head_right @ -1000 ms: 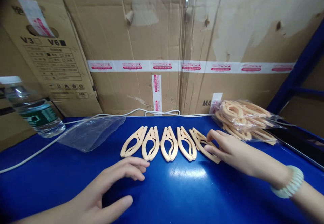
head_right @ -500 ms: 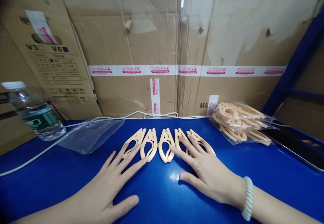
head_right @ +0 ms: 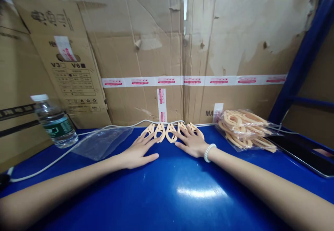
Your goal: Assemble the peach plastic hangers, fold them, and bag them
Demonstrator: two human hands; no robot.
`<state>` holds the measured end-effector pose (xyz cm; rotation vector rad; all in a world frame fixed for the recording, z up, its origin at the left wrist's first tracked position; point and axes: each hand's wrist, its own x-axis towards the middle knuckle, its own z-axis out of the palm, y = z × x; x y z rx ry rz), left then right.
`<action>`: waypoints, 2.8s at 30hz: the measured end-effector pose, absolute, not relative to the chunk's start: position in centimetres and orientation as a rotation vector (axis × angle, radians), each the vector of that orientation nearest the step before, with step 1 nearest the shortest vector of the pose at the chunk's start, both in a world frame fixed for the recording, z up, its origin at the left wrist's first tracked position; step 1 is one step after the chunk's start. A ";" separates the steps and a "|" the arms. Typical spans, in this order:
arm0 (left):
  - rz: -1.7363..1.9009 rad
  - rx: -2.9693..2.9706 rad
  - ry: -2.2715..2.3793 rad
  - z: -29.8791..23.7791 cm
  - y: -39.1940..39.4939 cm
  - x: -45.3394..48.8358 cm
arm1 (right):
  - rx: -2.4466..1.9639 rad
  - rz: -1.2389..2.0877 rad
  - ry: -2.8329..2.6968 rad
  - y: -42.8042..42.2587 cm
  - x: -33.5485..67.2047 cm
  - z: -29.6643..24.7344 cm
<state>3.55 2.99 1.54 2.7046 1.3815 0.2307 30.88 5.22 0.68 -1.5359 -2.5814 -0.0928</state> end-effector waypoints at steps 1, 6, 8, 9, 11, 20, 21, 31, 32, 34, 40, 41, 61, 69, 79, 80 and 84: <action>0.257 2.716 1.394 1.5 3.0 3.6 | -1.534 -0.109 -2.572 5.3 30.8 0.7; 0.394 2.917 1.351 1.5 0.4 2.7 | -1.484 -0.203 -2.529 2.4 31.6 0.8; 0.425 3.074 1.310 1.5 -0.5 1.9 | -1.404 -0.199 -2.537 0.9 32.1 0.8; 0.451 3.133 1.318 1.6 -0.8 1.4 | -1.361 -0.179 -2.541 0.2 32.3 0.7; 0.536 3.189 1.401 1.7 -0.9 0.5 | -1.301 -0.124 -2.536 -0.6 32.5 0.7; 0.636 3.297 1.634 1.5 0.5 -0.7 | -1.261 0.035 -2.519 -0.4 32.6 0.4; 0.655 3.330 1.622 1.4 0.5 -0.7 | -1.272 0.040 -2.524 -0.5 32.6 0.4; 0.644 3.401 1.748 1.0 0.4 -0.6 | -1.280 0.006 -2.575 -0.6 32.6 0.5; 0.647 3.394 1.768 1.1 0.3 -0.7 | -1.280 0.004 -2.580 -0.6 32.6 0.5; 0.664 3.370 1.811 1.3 0.2 -0.9 | -1.286 0.003 -2.585 -0.6 32.7 0.5; 0.649 3.223 1.976 2.1 0.5 -1.8 | -1.242 -0.003 -2.574 -0.4 32.7 0.4; 0.622 3.185 2.021 2.2 0.6 -1.9 | -1.230 -0.006 -2.569 -0.4 32.8 0.3; 1.355 3.652 0.500 2.9 -4.0 0.1 | -1.104 -0.092 -2.411 -0.8 33.0 1.1; 1.103 3.241 -0.016 1.9 -6.5 3.8 | -1.089 0.013 -1.947 -1.2 32.9 2.4; 1.021 3.235 0.042 -0.1 -6.4 4.1 | -1.363 -0.053 -2.417 -5.7 29.6 1.3; 1.016 3.228 0.044 0.4 -6.7 4.1 | -1.421 0.039 -2.485 -5.8 29.5 0.9; 0.788 3.107 0.181 2.5 -7.9 4.1 | -1.475 0.267 -2.641 -5.3 29.5 0.6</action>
